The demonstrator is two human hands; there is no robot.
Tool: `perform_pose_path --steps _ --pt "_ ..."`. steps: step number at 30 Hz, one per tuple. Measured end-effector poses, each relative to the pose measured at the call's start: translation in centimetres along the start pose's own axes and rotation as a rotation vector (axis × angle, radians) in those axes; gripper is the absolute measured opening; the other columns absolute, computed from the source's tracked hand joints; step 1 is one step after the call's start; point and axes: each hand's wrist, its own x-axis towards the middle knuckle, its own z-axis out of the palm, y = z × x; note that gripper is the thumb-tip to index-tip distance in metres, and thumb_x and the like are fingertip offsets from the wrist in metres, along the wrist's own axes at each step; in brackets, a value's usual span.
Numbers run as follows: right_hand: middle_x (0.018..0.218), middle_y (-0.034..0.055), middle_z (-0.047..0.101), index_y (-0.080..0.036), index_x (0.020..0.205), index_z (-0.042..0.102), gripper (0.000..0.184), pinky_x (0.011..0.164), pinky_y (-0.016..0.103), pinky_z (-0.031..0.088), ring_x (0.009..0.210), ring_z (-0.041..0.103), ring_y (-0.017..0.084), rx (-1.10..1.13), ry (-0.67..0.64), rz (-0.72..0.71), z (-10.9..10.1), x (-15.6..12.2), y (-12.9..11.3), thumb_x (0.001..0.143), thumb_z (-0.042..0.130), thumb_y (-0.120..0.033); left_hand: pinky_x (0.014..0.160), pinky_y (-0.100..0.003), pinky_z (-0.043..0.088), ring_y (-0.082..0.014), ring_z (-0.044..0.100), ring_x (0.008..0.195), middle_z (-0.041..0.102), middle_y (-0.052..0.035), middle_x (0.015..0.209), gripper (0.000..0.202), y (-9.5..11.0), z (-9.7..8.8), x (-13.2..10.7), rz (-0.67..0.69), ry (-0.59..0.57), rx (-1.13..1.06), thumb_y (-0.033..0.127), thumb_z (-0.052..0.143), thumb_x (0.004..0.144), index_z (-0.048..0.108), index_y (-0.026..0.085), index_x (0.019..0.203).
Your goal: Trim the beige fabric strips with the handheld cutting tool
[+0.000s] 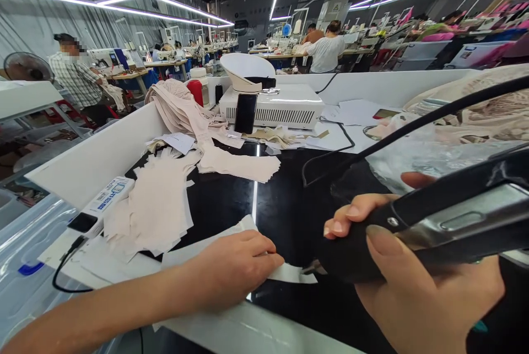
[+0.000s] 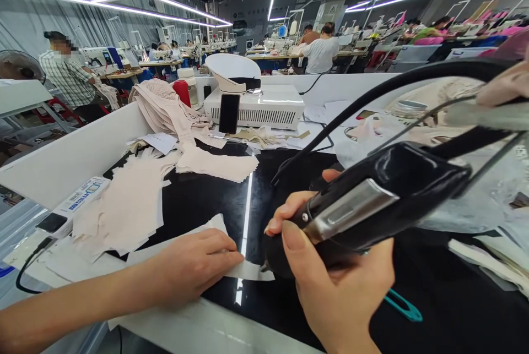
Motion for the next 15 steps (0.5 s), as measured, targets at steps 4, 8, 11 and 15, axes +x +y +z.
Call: perform_pose_path --steps 4,8,11,15 --pt "0.084 -0.0025 0.078 -0.040 0.138 0.086 0.062 0.058 0.047 0.076 0.060 0.075 0.027 -0.009 -0.015 -0.010 -0.3 -0.7 0.0 0.086 0.119 -0.047 0.110 -0.034 0.072 -0.0259 0.084 0.119 0.085 -0.0135 0.130 0.024 0.2 0.6 0.0 -0.004 -0.033 0.026 0.004 0.062 0.123 0.081 0.016 0.132" --pt "0.086 -0.0013 0.080 -0.039 0.139 0.085 0.060 0.057 0.048 0.075 0.061 0.076 0.027 0.001 -0.017 -0.001 -0.1 -1.1 -0.2 0.089 0.118 -0.047 0.109 -0.036 0.073 -0.0257 0.083 0.115 0.084 -0.0127 0.127 0.023 0.0 0.8 -0.8 0.002 -0.006 0.068 0.004 0.061 0.123 0.080 0.017 0.129" --pt "0.086 -0.0002 0.080 -0.039 0.139 0.085 0.060 0.058 0.048 0.075 0.061 0.076 0.027 0.007 -0.015 0.000 0.0 -1.2 -0.4 0.089 0.119 -0.046 0.107 -0.035 0.074 -0.0256 0.084 0.115 0.084 -0.0125 0.127 0.025 0.1 1.0 -1.2 0.022 0.045 0.080 0.003 0.061 0.122 0.078 0.016 0.135" --pt "0.085 -0.0018 0.080 -0.038 0.136 0.085 0.060 0.055 0.045 0.073 0.059 0.074 0.026 0.020 0.014 0.007 0.7 -0.9 -0.5 0.086 0.118 -0.041 0.108 -0.037 0.075 -0.0258 0.085 0.117 0.085 -0.0133 0.129 0.030 0.4 1.2 -1.6 0.037 0.039 0.125 -0.001 0.058 0.120 0.076 0.016 0.137"
